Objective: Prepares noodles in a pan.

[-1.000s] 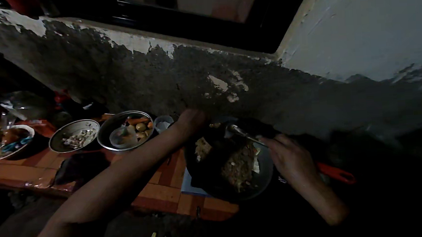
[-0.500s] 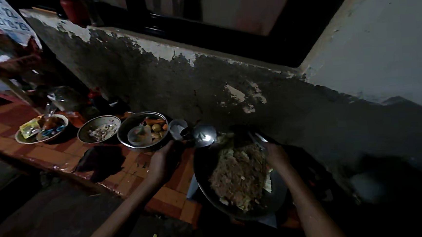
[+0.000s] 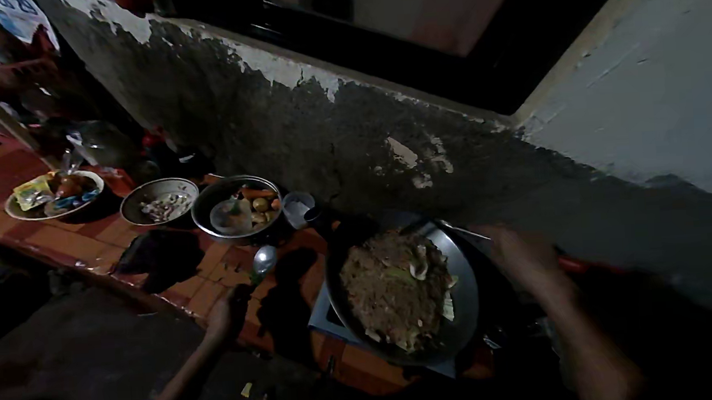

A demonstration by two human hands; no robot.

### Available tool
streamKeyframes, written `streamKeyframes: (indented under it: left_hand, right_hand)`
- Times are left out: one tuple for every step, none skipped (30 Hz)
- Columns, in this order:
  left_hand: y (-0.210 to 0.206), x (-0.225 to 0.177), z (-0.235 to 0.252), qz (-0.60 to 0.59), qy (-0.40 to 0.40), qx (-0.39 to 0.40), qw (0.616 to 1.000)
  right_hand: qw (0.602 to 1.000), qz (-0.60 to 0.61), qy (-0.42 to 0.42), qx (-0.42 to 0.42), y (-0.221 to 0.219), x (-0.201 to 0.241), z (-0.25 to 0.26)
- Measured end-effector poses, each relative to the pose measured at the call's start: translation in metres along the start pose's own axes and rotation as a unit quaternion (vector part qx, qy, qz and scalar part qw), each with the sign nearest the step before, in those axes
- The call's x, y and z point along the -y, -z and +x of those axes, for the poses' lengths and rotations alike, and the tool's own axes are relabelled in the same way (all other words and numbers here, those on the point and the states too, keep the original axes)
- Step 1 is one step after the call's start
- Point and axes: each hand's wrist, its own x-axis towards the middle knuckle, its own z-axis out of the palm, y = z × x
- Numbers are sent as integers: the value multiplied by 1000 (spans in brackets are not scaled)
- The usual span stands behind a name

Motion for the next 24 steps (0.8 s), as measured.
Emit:
streamKeyframes:
  left_hand:
    - [-3, -2, 4, 16, 6, 8, 1000]
    - [-4, -8, 6, 33, 15, 19, 999]
    - [-5, -15, 9, 49, 23, 31, 998]
    - [-7, -20, 13, 62, 34, 42, 997]
    - [-9, -22, 17, 73, 42, 52, 995]
    - [-12, -22, 21, 84, 44, 57, 994]
    - [-15, -21, 24, 95, 42, 61, 993]
    - [-17, -20, 28, 106, 37, 61, 992]
    - [-18, -18, 32, 115, 28, 62, 991]
    - [-18, -17, 35, 125, 19, 67, 990]
    - [-17, -16, 38, 135, 13, 75, 988]
    - [-15, -16, 40, 147, 8, 82, 986]
    - [-13, -16, 42, 159, 3, 86, 984]
    - [-12, -15, 45, 168, -4, 90, 982]
    - [-10, -15, 48, 178, -14, 96, 979]
    - [-9, -13, 50, 193, -26, 105, 975]
    - [-8, -12, 53, 208, -41, 115, 970]
    - [-5, -12, 54, 221, -54, 123, 966]
    - [-2, -10, 55, 230, -65, 128, 963]
    - [1, -7, 57, 230, -75, 130, 962]
    - [3, -4, 58, 224, -86, 126, 963]
    - [5, 1, 59, 214, -104, 117, 964]
    - [7, 5, 60, 202, -126, 105, 966]
    - [10, 8, 59, 190, -142, 92, 967]
  right_hand:
    - [1000, -11, -7, -11, -13, 1, 9]
    - [1000, -24, -18, -9, -26, 3, 16]
    - [999, -38, -36, 10, -37, 6, 19]
    - [996, -57, -54, 35, -44, 10, 17]
    - [992, -71, -72, 69, -49, 13, 11]
    - [986, -83, -91, 109, -50, 17, 1]
    - [978, -96, -107, 149, -49, 20, -11]
    - [970, -103, -117, 186, -45, 21, -24]
    - [963, -102, -121, 219, -43, 20, -34]
    - [956, -95, -119, 251, -42, 18, -40]
    - [948, -80, -111, 286, -42, 16, -43]
    - [940, -55, -104, 321, -46, 14, -42]
    - [932, -21, -96, 348, -52, 10, -40]
    - [926, 18, -93, 365, -59, 9, -39]
    - [920, 54, -97, 376, -63, 8, -39]
    - [913, 83, -110, 384, -64, 8, -39]
    - [910, 101, -122, 384, -61, 8, -39]
    - [909, 107, -132, 381, -56, 6, -39]
    - [910, 105, -140, 375, -48, 6, -40]
    - [910, 97, -149, 374, -38, 5, -40]
    - [908, 87, -155, 378, -28, 4, -39]
    - [913, 80, -148, 372, -22, -2, -37]
    - [922, 73, -132, 357, -21, -12, -35]
    - [937, 57, -111, 326, -28, -28, -32]
